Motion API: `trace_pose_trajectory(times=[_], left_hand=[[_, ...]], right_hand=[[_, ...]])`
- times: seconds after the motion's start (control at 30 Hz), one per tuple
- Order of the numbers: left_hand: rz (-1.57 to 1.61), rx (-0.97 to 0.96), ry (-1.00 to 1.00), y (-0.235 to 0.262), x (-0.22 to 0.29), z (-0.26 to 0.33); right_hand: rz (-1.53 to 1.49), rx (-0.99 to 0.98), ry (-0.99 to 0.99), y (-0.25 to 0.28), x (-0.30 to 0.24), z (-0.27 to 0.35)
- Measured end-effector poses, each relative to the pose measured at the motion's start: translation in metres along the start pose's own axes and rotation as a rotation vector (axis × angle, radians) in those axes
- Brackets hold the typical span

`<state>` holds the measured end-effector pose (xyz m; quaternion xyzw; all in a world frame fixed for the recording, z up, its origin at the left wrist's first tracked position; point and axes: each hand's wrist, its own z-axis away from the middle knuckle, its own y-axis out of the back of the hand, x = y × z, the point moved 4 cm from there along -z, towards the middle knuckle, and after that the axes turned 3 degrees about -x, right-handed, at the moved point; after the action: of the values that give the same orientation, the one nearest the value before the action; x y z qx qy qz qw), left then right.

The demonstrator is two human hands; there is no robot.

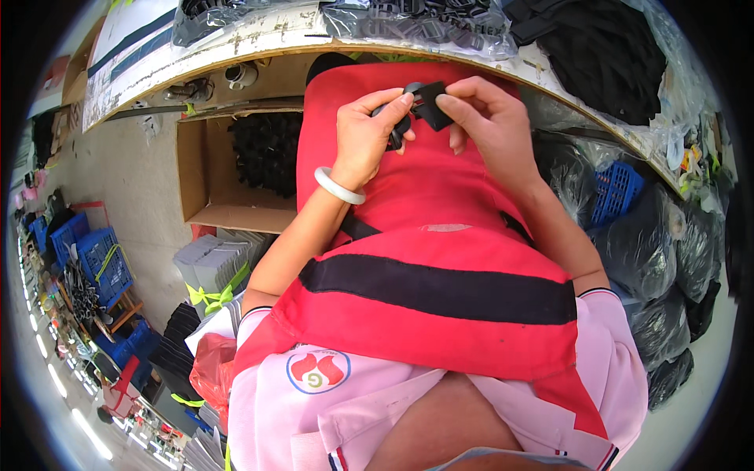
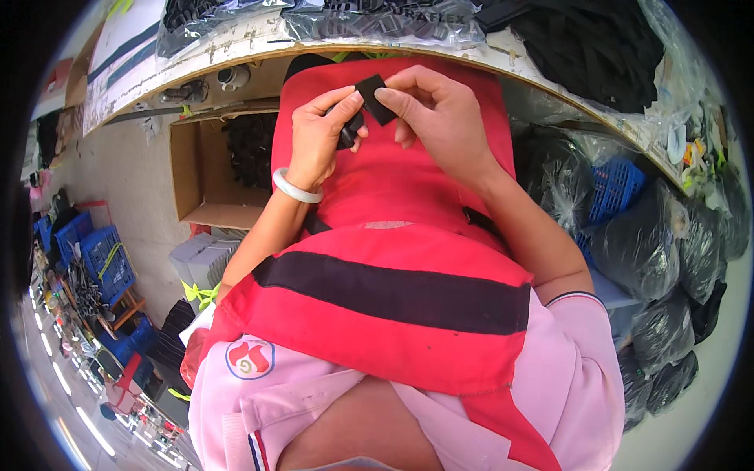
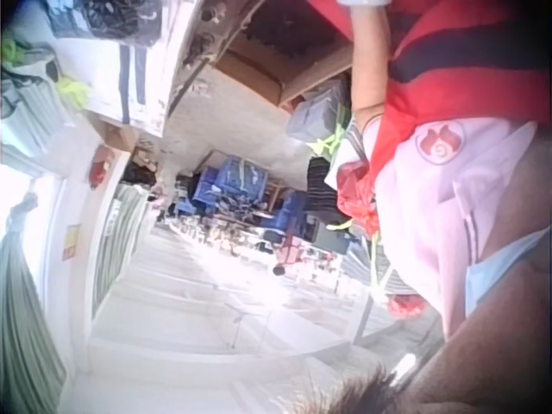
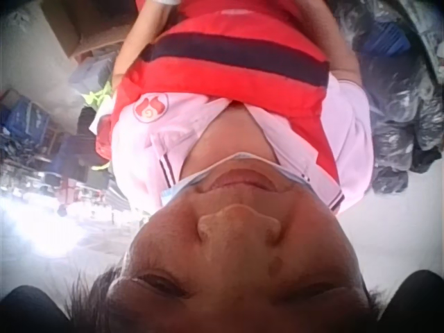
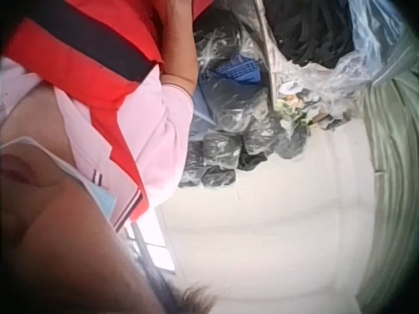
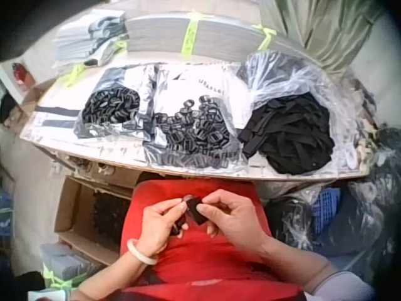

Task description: The recorder is assembling black plastic buckles onto nylon straps at a factory workstation.

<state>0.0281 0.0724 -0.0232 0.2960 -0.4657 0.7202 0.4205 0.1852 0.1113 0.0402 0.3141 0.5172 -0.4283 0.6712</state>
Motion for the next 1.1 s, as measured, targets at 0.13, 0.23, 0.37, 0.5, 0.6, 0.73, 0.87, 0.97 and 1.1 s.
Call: trace_pose_trajectory(times=[0.13, 0.23, 0.37, 0.5, 0.6, 0.73, 0.87, 0.97, 1.1], left_hand=[[-0.131, 0.048, -0.094, -0.005, 0.007, 0.006], [-0.254, 0.038, -0.234, -0.004, 0.005, 0.011], [-0.321, -0.01, -0.398, -0.005, 0.012, 0.015], [-0.321, -0.098, -0.407, -0.001, 0.022, 0.021], [-0.525, -0.198, -0.638, -0.001, 0.029, 0.03], [-0.537, -0.244, -0.609, -0.005, 0.031, 0.04], [-0.553, -0.27, -0.611, -0.003, 0.034, 0.045], [-0.533, -0.261, -0.58, -0.001, 0.037, 0.049], [-0.536, -0.265, -0.313, 0.018, 0.053, 0.067]], right_hand=[[-0.064, -0.121, -0.193, 0.006, 0.031, -0.001], [-0.167, -0.098, -0.263, 0.002, 0.039, -0.002], [-0.285, -0.062, -0.205, -0.007, 0.037, -0.005], [-0.354, -0.113, -0.171, 0.0, 0.032, -0.007], [-0.288, -0.304, -0.253, 0.007, 0.031, -0.008], [-0.098, -0.294, -0.152, 0.005, 0.025, -0.006], [-0.105, -0.242, -0.075, 0.003, 0.025, -0.004], [-0.164, -0.19, -0.011, -0.003, 0.027, -0.003], [-0.194, -0.193, -0.04, -0.021, 0.041, -0.017]])
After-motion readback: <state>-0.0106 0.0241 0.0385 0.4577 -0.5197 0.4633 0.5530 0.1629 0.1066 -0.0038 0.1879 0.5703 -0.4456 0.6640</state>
